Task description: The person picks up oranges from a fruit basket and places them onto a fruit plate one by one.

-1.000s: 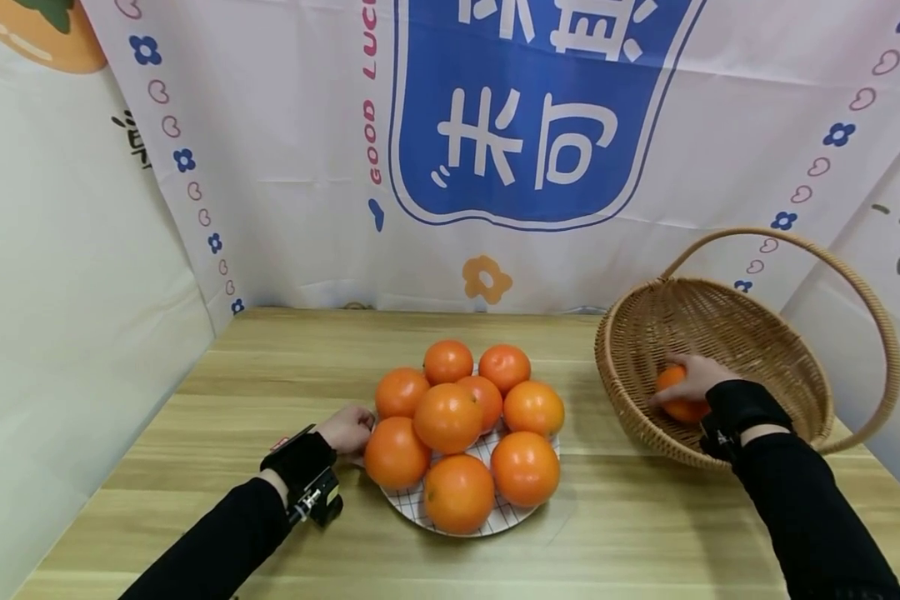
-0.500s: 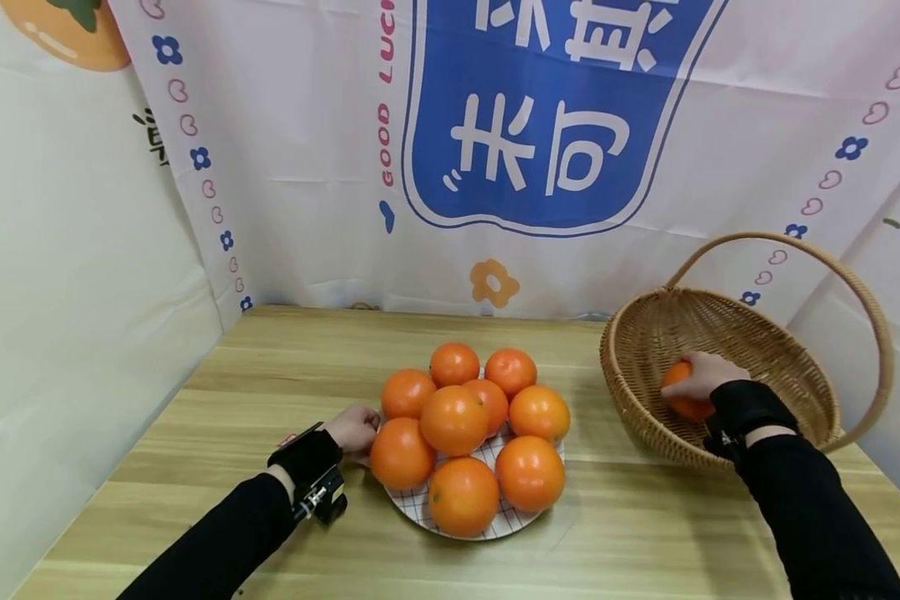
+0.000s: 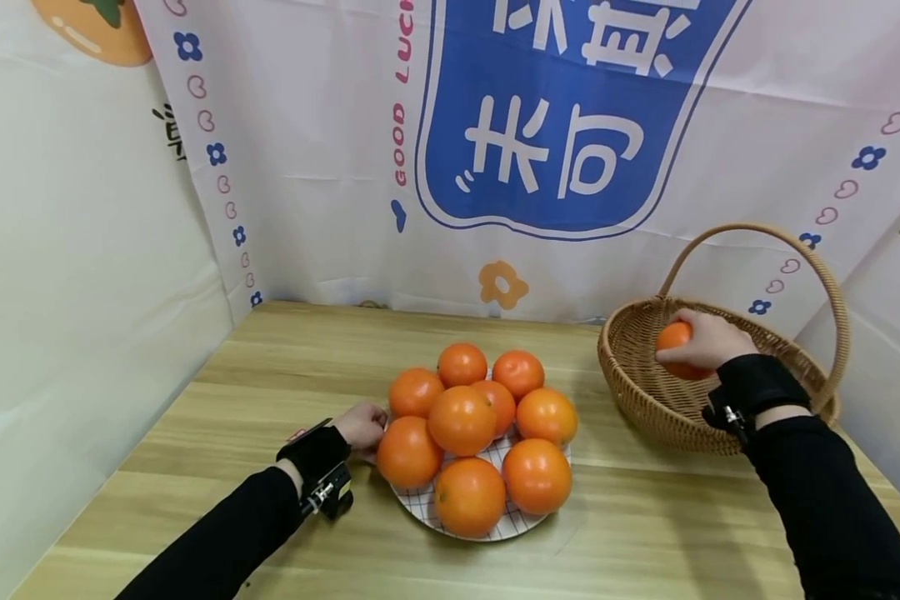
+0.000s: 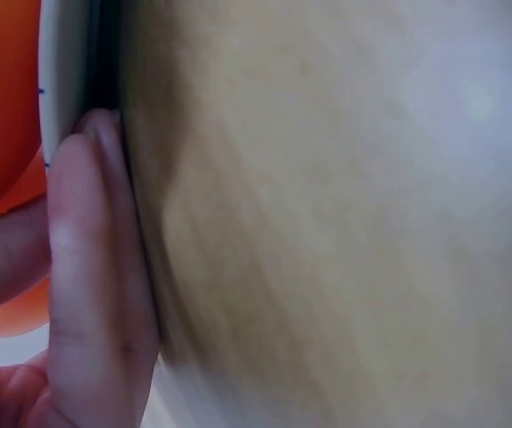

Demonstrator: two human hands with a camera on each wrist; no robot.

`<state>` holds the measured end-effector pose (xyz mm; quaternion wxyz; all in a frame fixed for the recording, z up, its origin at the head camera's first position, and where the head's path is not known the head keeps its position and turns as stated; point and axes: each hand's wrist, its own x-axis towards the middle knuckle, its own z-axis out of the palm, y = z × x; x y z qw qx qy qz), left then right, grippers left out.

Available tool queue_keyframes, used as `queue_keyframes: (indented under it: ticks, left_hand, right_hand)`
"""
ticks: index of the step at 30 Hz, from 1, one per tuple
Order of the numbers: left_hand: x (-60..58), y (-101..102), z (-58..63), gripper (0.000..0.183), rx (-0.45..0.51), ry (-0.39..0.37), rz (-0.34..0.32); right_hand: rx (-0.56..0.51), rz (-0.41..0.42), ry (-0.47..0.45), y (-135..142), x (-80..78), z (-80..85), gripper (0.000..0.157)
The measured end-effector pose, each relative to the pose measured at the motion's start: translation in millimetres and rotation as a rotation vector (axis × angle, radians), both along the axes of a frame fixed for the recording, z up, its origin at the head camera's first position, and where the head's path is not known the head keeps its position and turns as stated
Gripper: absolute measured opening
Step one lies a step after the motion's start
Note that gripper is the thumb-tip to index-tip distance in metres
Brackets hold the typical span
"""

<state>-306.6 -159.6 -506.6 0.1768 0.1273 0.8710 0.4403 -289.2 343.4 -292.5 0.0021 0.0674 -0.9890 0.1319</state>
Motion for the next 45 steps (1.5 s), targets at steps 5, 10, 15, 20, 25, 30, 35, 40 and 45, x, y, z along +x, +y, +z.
queue_keyframes:
  ticks: [5, 10, 15, 20, 25, 30, 35, 40, 45]
  left_hand:
    - [42.8, 26.0, 77.3, 0.008, -0.073, -0.107, 0.142]
    - [35.5, 20.4, 67.3, 0.011, -0.057, -0.076, 0.098]
    - [4.5, 3.6, 15.6, 0.009, -0.048, -0.042, 0.042]
    - [-15.2, -6.1, -20.2, 0.009, -0.032, -0.037, 0.046]
    - [-38.9, -13.5, -60.2, 0.005, -0.064, -0.037, 0.059]
    - [-61.4, -24.1, -96.1, 0.009, -0.017, -0.038, 0.038]
    - [-55.5, -21.6, -85.2, 0.008, -0.055, 0.011, 0.026]
    - [-29.2, -12.3, -46.7, 0.007, -0.036, -0.005, 0.003]
    - [-24.7, -12.3, -41.6, 0.013, 0.002, 0.017, -0.018]
  right_hand:
    - [-0.062, 0.059, 0.107, -32.0, 11.0, 41.1, 0.052]
    - [-0.013, 0.139, 0.244, -84.6, 34.2, 59.5, 0.054]
    - [0.050, 0.325, 0.269, -133.0, 59.6, 49.3, 0.057]
    - [0.047, 0.467, 0.253, -163.5, 72.1, 28.3, 0.055]
    - [0.019, 0.552, 0.216, -178.3, 76.4, 8.4, 0.051]
    - [0.003, 0.573, 0.166, -185.3, 77.9, -3.6, 0.049]
    - [0.011, 0.564, 0.164, -187.0, 77.3, -12.2, 0.050]
    - [0.005, 0.561, 0.164, -185.0, 74.5, -17.6, 0.050]
    - [0.010, 0.571, 0.162, -183.0, 70.7, -22.6, 0.052]
